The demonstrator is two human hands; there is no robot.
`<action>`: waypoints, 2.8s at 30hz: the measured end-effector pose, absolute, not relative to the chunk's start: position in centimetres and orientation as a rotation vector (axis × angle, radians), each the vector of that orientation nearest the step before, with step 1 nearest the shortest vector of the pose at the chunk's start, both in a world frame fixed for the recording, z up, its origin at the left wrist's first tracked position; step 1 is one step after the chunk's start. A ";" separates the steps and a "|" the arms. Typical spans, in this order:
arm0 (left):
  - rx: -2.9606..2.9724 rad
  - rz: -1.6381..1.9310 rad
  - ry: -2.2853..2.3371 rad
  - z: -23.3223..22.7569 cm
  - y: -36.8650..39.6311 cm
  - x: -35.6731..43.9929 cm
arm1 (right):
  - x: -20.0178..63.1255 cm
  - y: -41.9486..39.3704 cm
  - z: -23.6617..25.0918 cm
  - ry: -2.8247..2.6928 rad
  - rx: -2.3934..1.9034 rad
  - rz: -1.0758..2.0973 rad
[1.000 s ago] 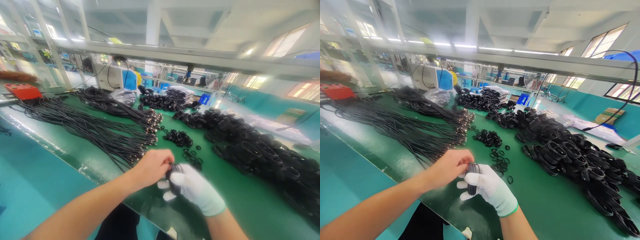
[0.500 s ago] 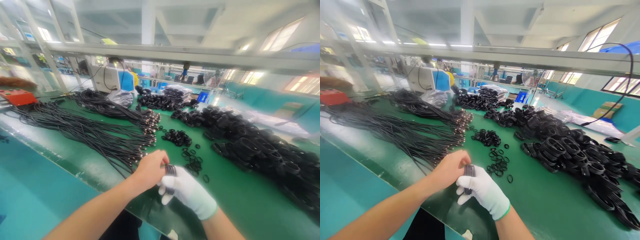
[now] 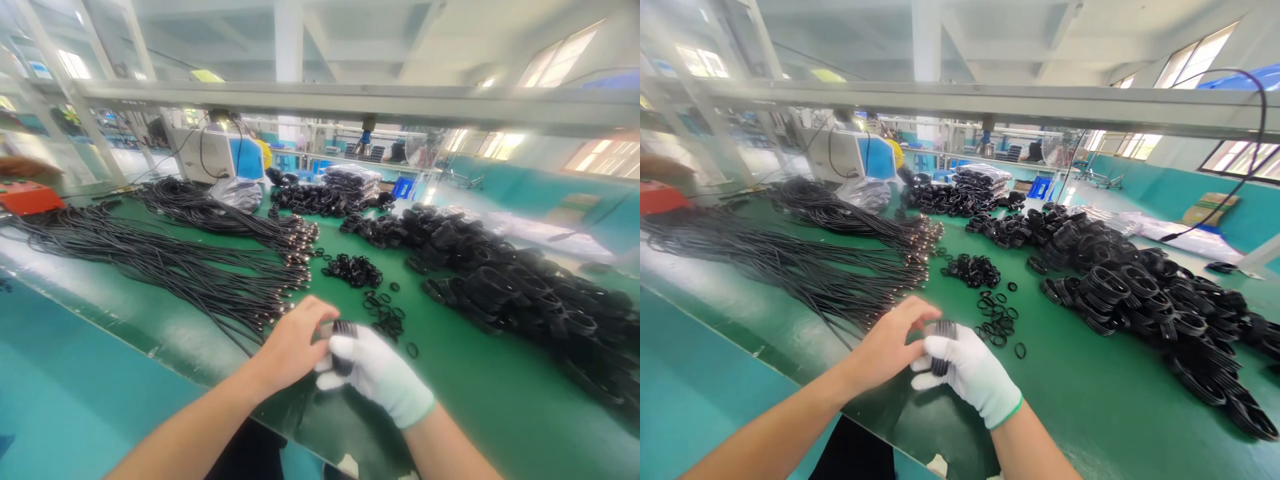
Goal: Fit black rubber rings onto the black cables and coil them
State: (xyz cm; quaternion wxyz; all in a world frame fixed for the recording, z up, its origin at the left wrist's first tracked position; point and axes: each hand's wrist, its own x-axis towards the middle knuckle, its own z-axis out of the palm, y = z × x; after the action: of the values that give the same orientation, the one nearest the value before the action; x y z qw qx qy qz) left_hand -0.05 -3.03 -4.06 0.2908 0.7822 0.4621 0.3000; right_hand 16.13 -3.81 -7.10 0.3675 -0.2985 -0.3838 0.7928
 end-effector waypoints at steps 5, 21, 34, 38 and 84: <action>2.237 0.715 1.233 -5.1 -5.1 0.4 | 15.7 -3.6 -7.2 -0.965 -0.629 1.973; 2.038 0.656 1.370 -3.9 -2.3 0.4 | 16.2 -3.8 -7.1 -1.053 -0.788 2.124; 2.121 0.690 1.305 -4.3 -2.0 0.7 | 15.9 -3.7 -7.2 -1.023 -0.847 2.090; 1.966 0.540 1.112 -3.4 0.0 -0.5 | 16.3 -3.9 -5.7 -1.012 -0.886 2.076; 1.816 1.051 1.097 -3.7 -4.0 1.3 | 16.7 -3.9 -5.0 -1.133 -0.744 1.424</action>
State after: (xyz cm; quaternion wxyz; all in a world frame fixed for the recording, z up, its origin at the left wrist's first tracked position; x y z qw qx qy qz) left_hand 1.31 -3.97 -3.65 0.3774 0.7104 0.4290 0.4109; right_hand 16.68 -3.91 -5.00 0.5547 -0.3148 -0.4795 0.6027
